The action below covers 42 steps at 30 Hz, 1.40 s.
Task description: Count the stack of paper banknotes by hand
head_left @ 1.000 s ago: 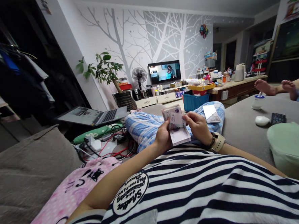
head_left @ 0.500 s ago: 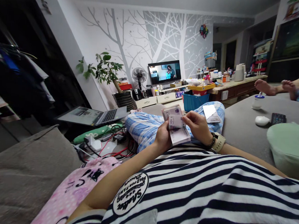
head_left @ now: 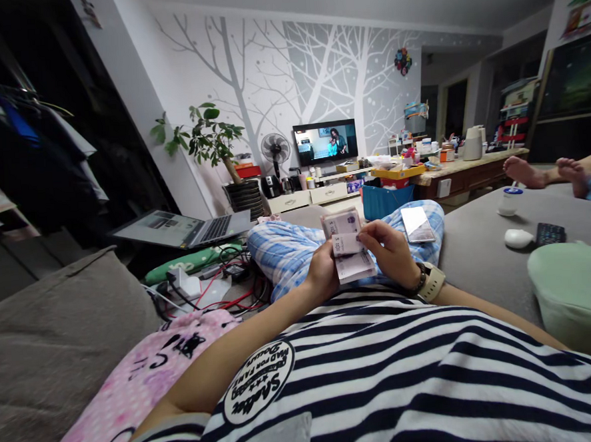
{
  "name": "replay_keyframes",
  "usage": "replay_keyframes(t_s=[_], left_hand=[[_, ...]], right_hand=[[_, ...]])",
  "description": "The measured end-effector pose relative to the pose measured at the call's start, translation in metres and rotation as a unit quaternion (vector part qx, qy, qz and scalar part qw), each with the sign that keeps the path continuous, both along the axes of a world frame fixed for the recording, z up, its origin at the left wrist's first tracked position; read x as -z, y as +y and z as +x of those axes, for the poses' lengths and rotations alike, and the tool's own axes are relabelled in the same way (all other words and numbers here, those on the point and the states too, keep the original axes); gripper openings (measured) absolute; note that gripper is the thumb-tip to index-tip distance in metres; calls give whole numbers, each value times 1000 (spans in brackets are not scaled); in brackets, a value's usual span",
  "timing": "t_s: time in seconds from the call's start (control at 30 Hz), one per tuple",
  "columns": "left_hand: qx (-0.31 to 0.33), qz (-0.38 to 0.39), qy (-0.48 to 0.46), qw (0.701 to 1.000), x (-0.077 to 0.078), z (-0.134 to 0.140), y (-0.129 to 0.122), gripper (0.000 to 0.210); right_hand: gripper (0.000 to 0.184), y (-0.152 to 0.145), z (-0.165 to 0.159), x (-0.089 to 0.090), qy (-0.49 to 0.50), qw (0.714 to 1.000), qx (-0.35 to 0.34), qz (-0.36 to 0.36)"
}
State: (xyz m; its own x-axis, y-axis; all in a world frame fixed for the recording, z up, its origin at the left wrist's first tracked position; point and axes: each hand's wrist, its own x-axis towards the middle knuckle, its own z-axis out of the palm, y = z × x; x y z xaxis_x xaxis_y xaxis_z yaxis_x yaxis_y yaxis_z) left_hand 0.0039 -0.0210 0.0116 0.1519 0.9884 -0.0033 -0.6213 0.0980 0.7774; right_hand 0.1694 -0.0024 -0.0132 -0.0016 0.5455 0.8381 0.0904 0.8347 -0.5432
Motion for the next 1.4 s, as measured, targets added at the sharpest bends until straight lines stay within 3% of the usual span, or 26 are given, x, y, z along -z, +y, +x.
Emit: replay_keyframes(t_s=[0.5, 0.7, 0.9, 1.17, 1.4], left_hand=[[14, -25, -15, 999, -5, 4, -5, 43], [11, -33, -25, 999, 0, 0, -2, 43], [0, 9, -13, 1000, 7, -1, 5, 47], [-39, 16, 21, 999, 6, -3, 4, 22], [-46, 15, 17, 999, 1, -1, -3, 38]], right_hand=[[52, -4, 0, -2, -6, 1000, -16, -4], [58, -7, 0, -4, -12, 1000, -23, -7], [65, -7, 0, -2, -18, 999, -33, -20], [61, 6, 0, 1, 32, 997, 35, -58], [57, 15, -1, 5, 57, 993, 44, -90]])
